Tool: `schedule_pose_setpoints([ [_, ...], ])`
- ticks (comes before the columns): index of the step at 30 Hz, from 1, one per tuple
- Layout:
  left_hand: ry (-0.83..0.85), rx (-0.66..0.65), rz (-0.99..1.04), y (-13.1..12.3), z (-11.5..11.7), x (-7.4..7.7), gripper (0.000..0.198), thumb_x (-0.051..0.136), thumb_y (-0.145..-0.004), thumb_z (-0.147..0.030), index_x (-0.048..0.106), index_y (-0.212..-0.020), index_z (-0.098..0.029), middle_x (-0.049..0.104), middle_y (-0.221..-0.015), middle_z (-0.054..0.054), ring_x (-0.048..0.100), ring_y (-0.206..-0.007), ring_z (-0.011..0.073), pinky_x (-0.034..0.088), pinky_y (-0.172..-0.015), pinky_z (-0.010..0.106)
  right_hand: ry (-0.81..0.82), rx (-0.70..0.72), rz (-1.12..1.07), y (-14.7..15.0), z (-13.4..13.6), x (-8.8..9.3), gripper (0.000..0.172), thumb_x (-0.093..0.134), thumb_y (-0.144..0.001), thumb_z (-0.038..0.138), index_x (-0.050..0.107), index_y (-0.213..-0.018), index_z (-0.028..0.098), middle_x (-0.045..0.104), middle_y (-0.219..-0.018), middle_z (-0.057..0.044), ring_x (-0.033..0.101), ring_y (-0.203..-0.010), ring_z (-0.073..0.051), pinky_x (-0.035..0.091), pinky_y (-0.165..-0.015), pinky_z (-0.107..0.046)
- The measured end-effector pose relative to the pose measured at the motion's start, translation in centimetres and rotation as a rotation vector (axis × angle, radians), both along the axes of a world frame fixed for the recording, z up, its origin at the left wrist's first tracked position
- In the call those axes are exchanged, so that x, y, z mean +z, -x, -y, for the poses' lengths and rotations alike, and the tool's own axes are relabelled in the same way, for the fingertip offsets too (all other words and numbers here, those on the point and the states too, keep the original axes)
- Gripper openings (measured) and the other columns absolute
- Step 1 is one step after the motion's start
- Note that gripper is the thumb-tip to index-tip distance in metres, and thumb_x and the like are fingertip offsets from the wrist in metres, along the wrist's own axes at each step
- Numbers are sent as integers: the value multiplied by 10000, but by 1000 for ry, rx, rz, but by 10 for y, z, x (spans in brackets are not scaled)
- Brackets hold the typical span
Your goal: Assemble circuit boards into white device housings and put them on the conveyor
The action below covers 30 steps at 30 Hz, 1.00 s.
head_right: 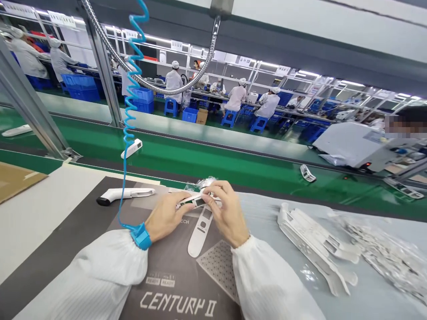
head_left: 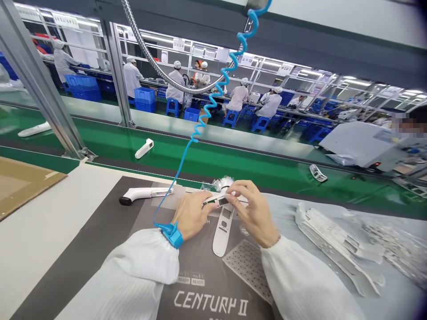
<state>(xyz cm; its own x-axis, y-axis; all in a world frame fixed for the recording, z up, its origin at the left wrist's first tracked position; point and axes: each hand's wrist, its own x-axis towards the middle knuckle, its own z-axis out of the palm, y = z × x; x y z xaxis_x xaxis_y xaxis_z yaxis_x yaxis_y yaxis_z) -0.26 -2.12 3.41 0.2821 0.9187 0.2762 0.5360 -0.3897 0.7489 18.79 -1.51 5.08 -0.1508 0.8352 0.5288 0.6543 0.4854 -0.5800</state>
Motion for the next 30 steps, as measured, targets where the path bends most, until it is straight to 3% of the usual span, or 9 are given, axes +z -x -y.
schedule_pose_setpoints([
  [4,1,60,-65,-1,0,-1,232,539,-927,-357,709,-1052,-261,740,-1014,38,666,-946,233,449,-807,310,-211,-65,451,4,3,0,158,528,-956,261,648,-855,246,687,-935,-37,558,-876,-209,324,-859,-404],
  [9,163,408,-99,8,-11,2,287,481,-943,-383,699,-1022,-215,736,-890,91,674,-870,265,430,-732,320,-110,58,419,3,-9,-4,169,444,-950,177,532,-813,223,650,-875,-26,557,-859,-186,334,-839,-358],
  [11,188,446,-54,12,-16,2,298,477,-939,-375,695,-1036,-196,732,-874,93,673,-854,256,426,-719,306,27,-67,370,-3,-29,-10,158,422,-945,204,517,-821,219,639,-839,-36,559,-836,-198,343,-814,-359],
  [14,236,398,25,16,-17,4,330,471,-930,-407,689,-1049,-190,703,-725,46,656,-696,215,414,-670,284,215,-337,395,-14,-58,-22,138,477,-902,221,541,-780,203,652,-840,-73,568,-883,-247,338,-802,-384],
  [17,258,387,43,18,-17,3,376,474,-904,-488,686,-1015,-198,657,-607,7,630,-613,209,397,-642,285,227,-415,434,-34,-64,-28,94,550,-876,265,609,-915,204,668,-1021,-80,576,-994,-247,357,-824,-369],
  [20,274,415,57,22,-21,-1,412,483,-871,-547,688,-992,-211,641,-559,-1,641,-644,241,391,-621,293,213,-454,477,-71,-40,-18,204,477,-940,325,643,-1020,240,663,-1086,-49,590,-1001,-195,381,-808,-314],
  [25,332,412,119,25,-22,-5,460,485,-837,-608,687,-990,-223,658,-570,0,648,-647,249,411,-601,303,275,-663,583,-165,30,14,257,485,-928,341,694,-882,198,683,-986,-85,618,-891,-244,363,-731,-342],
  [28,357,413,103,23,-21,-4,485,481,-829,-631,683,-1017,-231,658,-573,2,648,-647,252,412,-591,309,447,-748,707,-206,62,16,220,536,-900,355,706,-850,224,707,-923,-55,634,-822,-238,356,-695,-336],
  [30,371,407,85,22,-20,-3,504,479,-823,-649,679,-1036,-238,658,-577,1,636,-628,251,412,-584,316,501,-738,724,-215,76,11,182,561,-890,347,708,-883,240,718,-931,-37,644,-826,-222,367,-697,-326],
])
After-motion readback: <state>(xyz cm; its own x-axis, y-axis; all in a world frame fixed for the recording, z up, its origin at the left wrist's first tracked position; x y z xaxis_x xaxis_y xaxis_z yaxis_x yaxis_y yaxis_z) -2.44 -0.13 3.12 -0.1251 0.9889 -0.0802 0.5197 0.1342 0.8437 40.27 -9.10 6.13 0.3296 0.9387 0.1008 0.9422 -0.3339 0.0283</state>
